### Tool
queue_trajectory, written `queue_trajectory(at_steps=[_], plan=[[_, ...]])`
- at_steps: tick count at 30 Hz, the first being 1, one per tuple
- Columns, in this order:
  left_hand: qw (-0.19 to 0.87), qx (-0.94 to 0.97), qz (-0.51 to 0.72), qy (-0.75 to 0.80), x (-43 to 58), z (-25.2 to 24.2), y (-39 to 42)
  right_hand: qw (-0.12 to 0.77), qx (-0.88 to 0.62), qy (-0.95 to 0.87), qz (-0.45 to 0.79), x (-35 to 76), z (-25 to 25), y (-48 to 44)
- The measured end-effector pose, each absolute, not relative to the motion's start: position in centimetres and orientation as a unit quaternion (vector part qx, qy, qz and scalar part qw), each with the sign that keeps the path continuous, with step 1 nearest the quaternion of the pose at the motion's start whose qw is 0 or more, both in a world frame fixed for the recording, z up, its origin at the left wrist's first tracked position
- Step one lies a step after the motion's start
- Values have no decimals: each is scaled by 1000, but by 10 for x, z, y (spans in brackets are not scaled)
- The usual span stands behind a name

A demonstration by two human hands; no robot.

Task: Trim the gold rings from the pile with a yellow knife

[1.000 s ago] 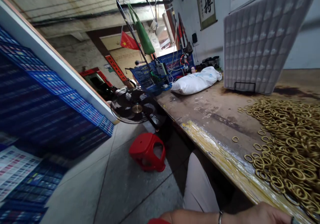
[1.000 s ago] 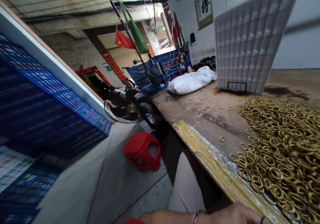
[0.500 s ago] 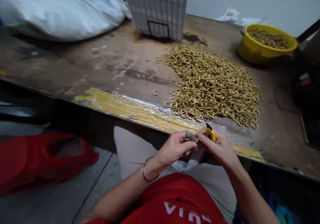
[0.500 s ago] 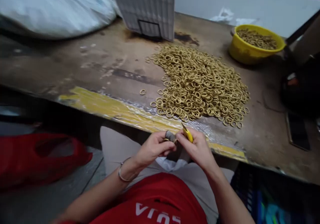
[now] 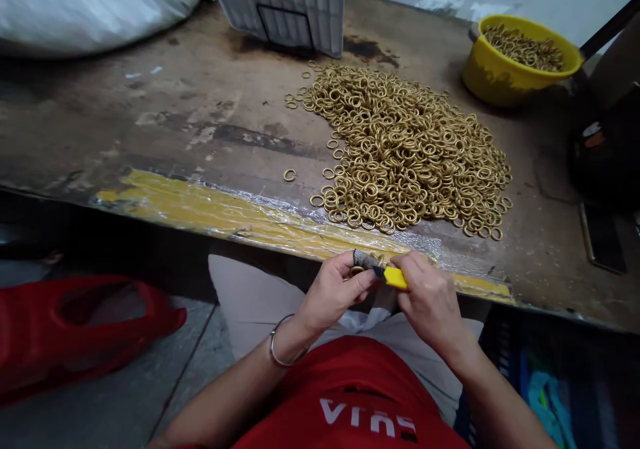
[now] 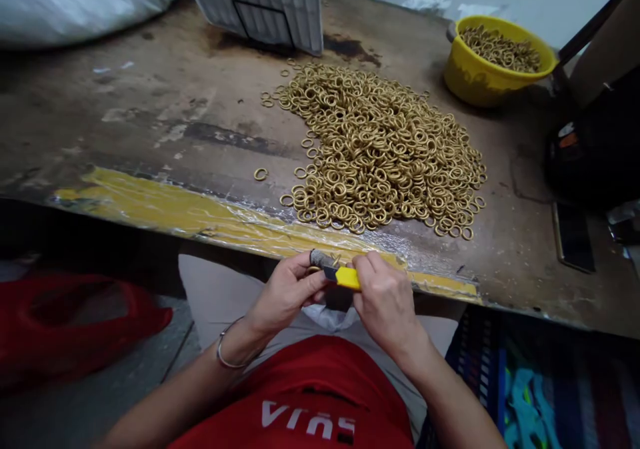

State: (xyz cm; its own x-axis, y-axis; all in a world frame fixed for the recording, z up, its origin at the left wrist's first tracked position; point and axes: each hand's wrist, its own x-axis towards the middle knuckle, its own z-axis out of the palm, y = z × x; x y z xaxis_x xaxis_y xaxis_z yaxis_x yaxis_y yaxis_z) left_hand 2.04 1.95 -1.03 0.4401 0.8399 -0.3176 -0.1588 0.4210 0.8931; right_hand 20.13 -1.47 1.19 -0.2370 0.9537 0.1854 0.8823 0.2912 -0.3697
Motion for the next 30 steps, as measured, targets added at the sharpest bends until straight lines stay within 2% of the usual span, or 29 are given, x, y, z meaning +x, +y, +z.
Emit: queue_trajectory(at_steps=[5, 9, 11, 14, 16, 21, 25, 27, 30], plan=[[693, 475, 341, 422, 20, -2, 19, 149, -596, -789, 28, 201, 6, -10], [647, 557, 335, 397, 12, 13, 12, 74, -690, -719, -21, 224, 2, 9], [689, 541, 316, 366, 8, 14, 9, 92, -709, -699, -22, 232, 2, 19], [787, 414, 317, 329, 7, 2, 8, 153, -649, -744, 31, 224, 2, 30], [817, 338, 335, 327, 7, -8, 11, 162, -625, -762, 54, 209, 0, 37], [836, 250, 376, 312, 0, -20, 20, 121, -635, -763, 20, 176, -7, 62], [869, 190, 355, 286, -7, -20, 25, 74, -644, -762, 13, 173, -6, 77], [861, 199, 347, 316, -6, -20, 28, 120, -644, -754, 46, 180, -3, 78], [799, 280, 364, 388, 0, -20, 30, 266, -638, -699, 183, 191, 7, 71]])
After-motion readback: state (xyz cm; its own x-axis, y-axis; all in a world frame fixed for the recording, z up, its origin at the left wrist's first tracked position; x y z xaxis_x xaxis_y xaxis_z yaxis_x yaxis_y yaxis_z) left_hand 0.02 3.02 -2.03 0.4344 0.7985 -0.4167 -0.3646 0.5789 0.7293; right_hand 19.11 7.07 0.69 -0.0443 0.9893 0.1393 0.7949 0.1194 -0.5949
